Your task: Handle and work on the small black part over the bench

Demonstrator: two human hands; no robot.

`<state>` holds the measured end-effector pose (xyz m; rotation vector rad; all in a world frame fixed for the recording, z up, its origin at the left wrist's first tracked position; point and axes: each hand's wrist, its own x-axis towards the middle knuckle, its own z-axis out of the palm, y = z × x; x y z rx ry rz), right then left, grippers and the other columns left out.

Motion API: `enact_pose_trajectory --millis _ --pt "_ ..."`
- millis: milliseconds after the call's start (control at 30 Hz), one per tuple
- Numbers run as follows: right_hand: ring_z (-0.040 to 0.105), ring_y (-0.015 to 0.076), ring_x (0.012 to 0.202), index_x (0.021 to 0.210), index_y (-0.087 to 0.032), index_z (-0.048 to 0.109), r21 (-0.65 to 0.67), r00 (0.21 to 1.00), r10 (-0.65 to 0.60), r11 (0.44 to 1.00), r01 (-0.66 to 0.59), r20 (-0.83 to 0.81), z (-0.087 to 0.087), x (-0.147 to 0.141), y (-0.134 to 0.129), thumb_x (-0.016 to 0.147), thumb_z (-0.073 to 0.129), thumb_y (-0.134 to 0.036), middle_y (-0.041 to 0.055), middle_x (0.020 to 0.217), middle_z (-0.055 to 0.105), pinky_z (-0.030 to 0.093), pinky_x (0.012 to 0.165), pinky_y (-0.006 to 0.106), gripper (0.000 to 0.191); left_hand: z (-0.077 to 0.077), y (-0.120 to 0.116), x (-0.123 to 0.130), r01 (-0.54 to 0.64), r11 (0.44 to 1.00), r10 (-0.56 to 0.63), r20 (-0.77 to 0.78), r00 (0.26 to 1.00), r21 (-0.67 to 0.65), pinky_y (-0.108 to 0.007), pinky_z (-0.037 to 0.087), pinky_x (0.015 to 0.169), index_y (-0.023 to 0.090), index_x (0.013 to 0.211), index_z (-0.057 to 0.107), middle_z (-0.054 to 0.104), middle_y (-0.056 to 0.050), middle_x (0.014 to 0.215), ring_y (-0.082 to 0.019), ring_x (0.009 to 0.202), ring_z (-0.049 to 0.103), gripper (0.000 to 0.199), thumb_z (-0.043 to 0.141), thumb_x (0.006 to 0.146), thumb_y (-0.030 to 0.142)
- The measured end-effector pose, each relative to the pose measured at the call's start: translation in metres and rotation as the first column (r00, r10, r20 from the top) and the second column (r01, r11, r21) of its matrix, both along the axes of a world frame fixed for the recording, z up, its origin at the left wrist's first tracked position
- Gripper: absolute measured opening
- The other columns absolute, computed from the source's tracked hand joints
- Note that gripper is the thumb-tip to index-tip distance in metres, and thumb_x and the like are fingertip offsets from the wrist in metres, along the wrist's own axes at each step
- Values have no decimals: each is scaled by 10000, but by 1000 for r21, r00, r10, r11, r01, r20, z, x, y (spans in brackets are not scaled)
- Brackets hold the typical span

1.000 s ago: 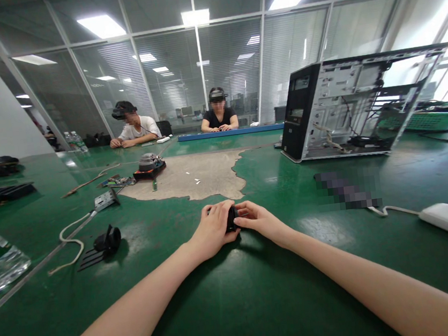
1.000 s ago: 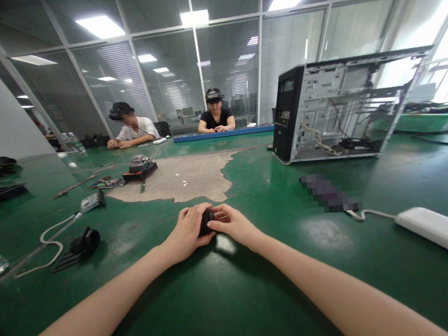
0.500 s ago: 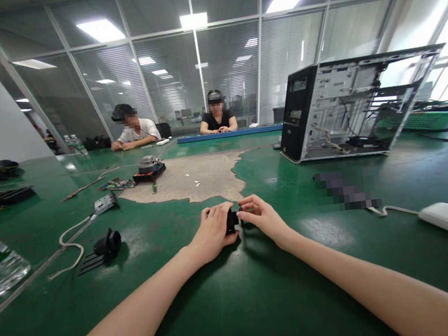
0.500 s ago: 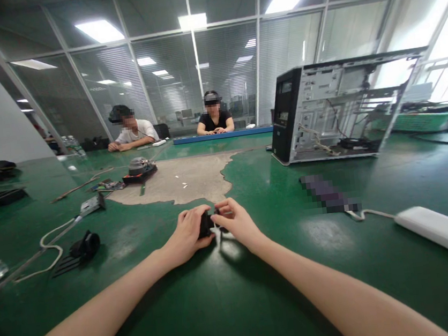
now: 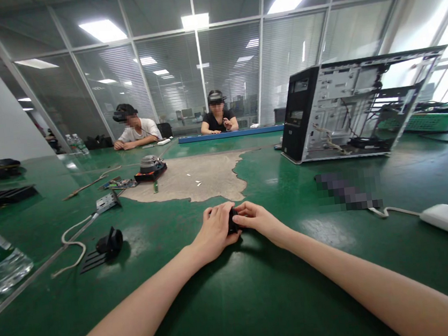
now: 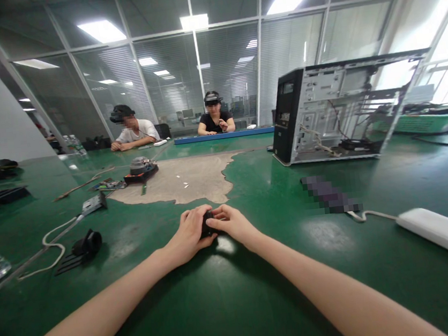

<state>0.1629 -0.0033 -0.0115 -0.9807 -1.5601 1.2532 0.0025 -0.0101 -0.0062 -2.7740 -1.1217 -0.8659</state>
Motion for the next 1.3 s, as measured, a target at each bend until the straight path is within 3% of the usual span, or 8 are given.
enact_pose_trajectory --millis 233,433,600,733,1000,1133,1300 --pt "554 138 825 856 -209 449 96 997 76 993 -73 -24 4 3 -9 653 644 -268 4 877 558 447 753 313 288 2 0 -1 -1 1000 1 -17 1000 11 -410 277 889 179 1165 263 444 -107 1162 -236 1082 409 525 545 727 248" --pt "557 135 768 906 -210 450 72 999 39 997 -38 -19 -2 1 -7 735 551 -317 13 848 551 465 669 295 226 2 1 1 8 1000 -7 -25 1000 14 -403 282 896 177 1176 258 450 -107 1151 -229 1093 403 527 540 741 270" --pt "541 160 858 950 -195 475 106 998 4 994 -11 60 -3 2 -6 743 541 -314 37 896 540 461 734 325 247 1 2 1 1 1000 0 -32 1000 24 -401 284 895 174 1173 259 443 -113 1168 -233 1095 404 529 543 737 271" --pt "541 147 870 916 -202 473 137 997 60 988 -64 40 -2 5 -8 710 592 -285 19 904 542 440 800 328 252 1 2 1 2 1000 -1 -35 999 28 -403 280 895 176 1177 252 441 -113 1176 -234 1092 406 534 541 735 259" --pt "552 123 755 932 -207 461 86 999 40 996 -38 -13 -3 1 -7 755 525 -355 13 864 543 470 652 277 239 1 1 1 5 1000 -4 -20 1000 30 -408 291 885 182 1172 269 453 -110 1151 -236 1087 412 517 540 741 277" --pt "547 140 797 955 -193 475 57 1000 -5 998 4 23 -3 1 -5 732 549 -361 35 903 539 474 673 294 289 1 2 0 3 999 -2 -23 1000 34 -411 292 889 179 1177 259 450 -113 1157 -238 1091 412 538 550 734 276" --pt "550 143 827 911 -196 484 76 997 72 994 -74 26 2 4 -7 701 592 -318 20 891 550 461 741 316 265 1 1 0 -2 999 3 -32 999 34 -414 293 892 180 1178 263 450 -110 1159 -240 1089 415 537 550 733 270"
